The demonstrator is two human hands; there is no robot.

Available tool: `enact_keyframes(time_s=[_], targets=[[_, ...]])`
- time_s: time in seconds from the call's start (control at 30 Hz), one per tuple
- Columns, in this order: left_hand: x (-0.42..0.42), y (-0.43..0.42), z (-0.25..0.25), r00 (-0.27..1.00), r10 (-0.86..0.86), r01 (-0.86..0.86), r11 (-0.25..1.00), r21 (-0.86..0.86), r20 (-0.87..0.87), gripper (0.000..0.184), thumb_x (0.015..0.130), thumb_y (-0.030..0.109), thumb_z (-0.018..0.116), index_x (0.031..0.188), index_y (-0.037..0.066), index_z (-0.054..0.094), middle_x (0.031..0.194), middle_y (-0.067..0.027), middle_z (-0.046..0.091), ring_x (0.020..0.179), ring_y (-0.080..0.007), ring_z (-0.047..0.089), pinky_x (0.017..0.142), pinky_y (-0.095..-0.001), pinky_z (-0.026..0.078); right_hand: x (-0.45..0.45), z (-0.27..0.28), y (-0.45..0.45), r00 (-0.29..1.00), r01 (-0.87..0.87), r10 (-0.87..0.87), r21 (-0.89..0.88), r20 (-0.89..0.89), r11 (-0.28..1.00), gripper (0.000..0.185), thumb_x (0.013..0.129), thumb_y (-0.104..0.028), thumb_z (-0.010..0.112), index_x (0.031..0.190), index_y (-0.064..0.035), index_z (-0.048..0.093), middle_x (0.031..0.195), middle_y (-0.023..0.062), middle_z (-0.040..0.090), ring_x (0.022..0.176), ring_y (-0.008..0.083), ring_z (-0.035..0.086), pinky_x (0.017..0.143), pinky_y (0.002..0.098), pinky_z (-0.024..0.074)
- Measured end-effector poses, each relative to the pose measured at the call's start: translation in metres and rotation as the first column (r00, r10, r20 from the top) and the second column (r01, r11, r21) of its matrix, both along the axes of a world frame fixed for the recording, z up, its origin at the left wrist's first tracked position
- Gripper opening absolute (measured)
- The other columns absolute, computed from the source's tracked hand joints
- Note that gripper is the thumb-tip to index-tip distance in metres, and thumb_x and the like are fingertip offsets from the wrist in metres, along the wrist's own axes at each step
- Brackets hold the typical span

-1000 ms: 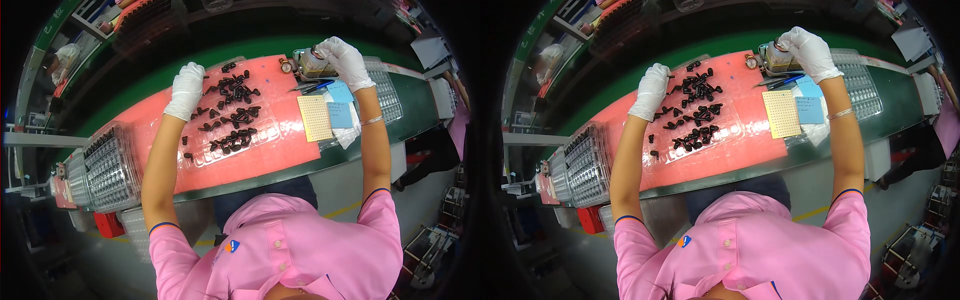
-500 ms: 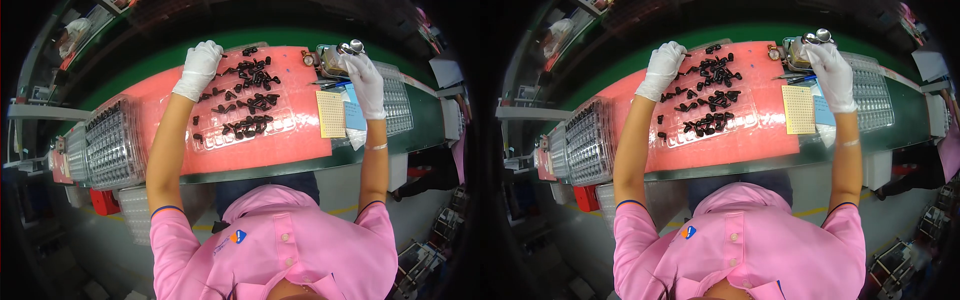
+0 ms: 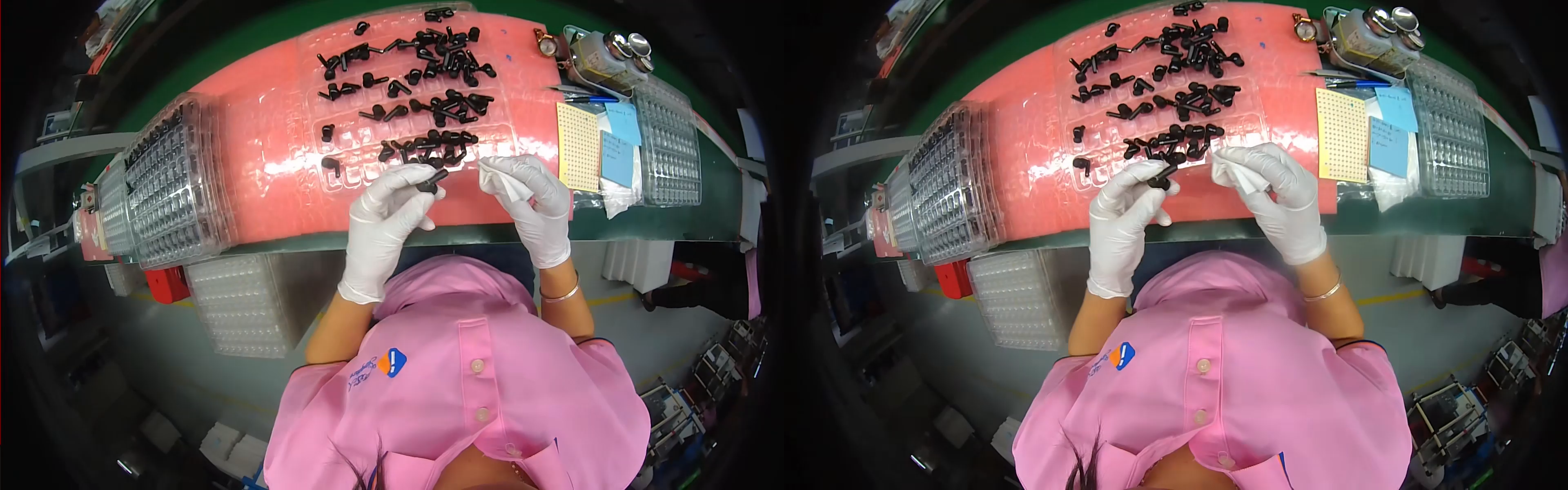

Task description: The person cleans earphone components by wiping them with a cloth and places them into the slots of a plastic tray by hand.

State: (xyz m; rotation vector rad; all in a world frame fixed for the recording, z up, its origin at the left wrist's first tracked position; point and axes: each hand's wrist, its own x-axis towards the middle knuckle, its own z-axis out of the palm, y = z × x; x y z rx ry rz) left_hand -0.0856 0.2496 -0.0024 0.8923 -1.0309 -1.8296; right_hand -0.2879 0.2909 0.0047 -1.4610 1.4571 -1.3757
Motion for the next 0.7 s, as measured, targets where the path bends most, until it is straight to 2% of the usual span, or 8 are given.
enact_keyframes(time_s=[0.07, 0.17, 0.23, 0.37, 0.47, 0.5, 0.6, 0.7], targets=[[-0.002, 0.011, -0.004, 0.991, 0.085, -0.083, 0.996, -0.025, 0.103, 0.03, 0.089, -0.002, 0.066, 0.118, 0.001, 0.062, 0.109, -0.0108, 0.069, 0.094, -0.016, 0.068, 0.069, -0.0237, 0.056, 0.015, 0.006, 0.0, 1.0, -0.002, 0.002, -0.039, -0.005, 0.999, 0.026, 0.083, 0.001, 0.07, 0.109, -0.0017, 0.069, 0.092, 0.0076, 0.067, 0.082, 0.0155, 0.066, 0.072, 0.0258, 0.0541], [0.0, 0.016, -0.005, 0.983, 0.105, -0.082, 0.985, -0.151, 0.152, 0.032, 0.087, -0.005, 0.067, 0.118, 0.001, 0.062, 0.11, -0.0092, 0.069, 0.096, -0.0159, 0.068, 0.071, -0.0237, 0.056, 0.033, 0.014, -0.001, 0.833, -0.249, 0.136, -0.143, -0.537, 0.958, 0.029, 0.081, 0.002, 0.07, 0.11, -0.0035, 0.069, 0.087, 0.0068, 0.067, 0.076, 0.0175, 0.066, 0.067, 0.0266, 0.0544], [0.003, 0.016, -0.004, 0.976, 0.126, -0.084, 0.971, -0.222, 0.18, 0.033, 0.086, -0.006, 0.068, 0.118, 0.001, 0.062, 0.111, -0.0083, 0.069, 0.096, -0.0158, 0.068, 0.072, -0.0237, 0.056, 0.027, 0.01, -0.003, 0.846, -0.207, 0.113, -0.127, -0.521, 0.97, 0.03, 0.081, 0.003, 0.07, 0.109, -0.0043, 0.069, 0.087, 0.0067, 0.067, 0.075, 0.0175, 0.066, 0.065, 0.0269, 0.0542], [0.006, 0.018, -0.002, 0.996, 0.082, -0.084, 0.996, 0.037, 0.044, 0.04, 0.083, -0.007, 0.069, 0.121, 0.002, 0.059, 0.113, -0.0106, 0.069, 0.096, -0.0178, 0.068, 0.074, -0.0258, 0.057, 0.02, 0.004, -0.003, 0.896, -0.089, 0.026, -0.12, -0.443, 0.989, 0.03, 0.081, 0.003, 0.069, 0.109, -0.0061, 0.069, 0.086, 0.0066, 0.067, 0.071, 0.0172, 0.066, 0.062, 0.0274, 0.0537], [-0.003, 0.023, -0.003, 0.895, 0.224, -0.028, 0.892, -0.452, 0.385, 0.038, 0.081, -0.004, 0.074, 0.116, 0.0, 0.061, 0.108, -0.0109, 0.072, 0.089, -0.0168, 0.071, 0.073, -0.0265, 0.058, 0.015, 0.008, 0.001, 0.933, -0.052, -0.018, -0.185, -0.359, 0.981, 0.028, 0.082, 0.002, 0.067, 0.109, -0.0066, 0.069, 0.086, 0.0067, 0.067, 0.07, 0.0164, 0.066, 0.061, 0.0275, 0.0534], [-0.003, 0.022, -0.006, 0.896, 0.218, -0.023, 0.893, -0.449, 0.386, 0.038, 0.081, -0.004, 0.074, 0.116, 0.0, 0.061, 0.108, -0.0109, 0.072, 0.089, -0.0168, 0.071, 0.073, -0.0265, 0.058, 0.017, 0.011, 0.003, 0.919, -0.084, 0.03, -0.121, -0.393, 0.989, 0.027, 0.083, 0.002, 0.066, 0.108, -0.0058, 0.069, 0.086, 0.0069, 0.068, 0.07, 0.0164, 0.066, 0.061, 0.0275, 0.0532], [0.005, 0.014, -0.014, 0.843, 0.342, 0.092, 0.668, -0.738, 0.415, 0.043, 0.078, -0.005, 0.076, 0.117, 0.002, 0.061, 0.108, -0.0133, 0.072, 0.089, -0.0195, 0.072, 0.074, -0.0287, 0.058, 0.019, 0.012, 0.004, 0.885, -0.153, 0.137, 0.001, -0.446, 0.988, 0.024, 0.085, 0.001, 0.065, 0.108, -0.0042, 0.069, 0.086, 0.0072, 0.068, 0.071, 0.0164, 0.066, 0.062, 0.0274, 0.053], [0.006, 0.014, -0.012, 0.869, 0.344, 0.03, 0.679, -0.734, 0.354, 0.044, 0.076, -0.006, 0.076, 0.117, 0.003, 0.061, 0.107, -0.0132, 0.072, 0.088, -0.0215, 0.073, 0.074, -0.0296, 0.059, 0.009, -0.003, 0.007, 0.922, -0.167, 0.208, 0.148, -0.325, 0.975, 0.021, 0.085, 0.0, 0.065, 0.106, -0.0039, 0.069, 0.085, 0.0078, 0.067, 0.071, 0.0184, 0.066, 0.063, 0.0279, 0.0532]])
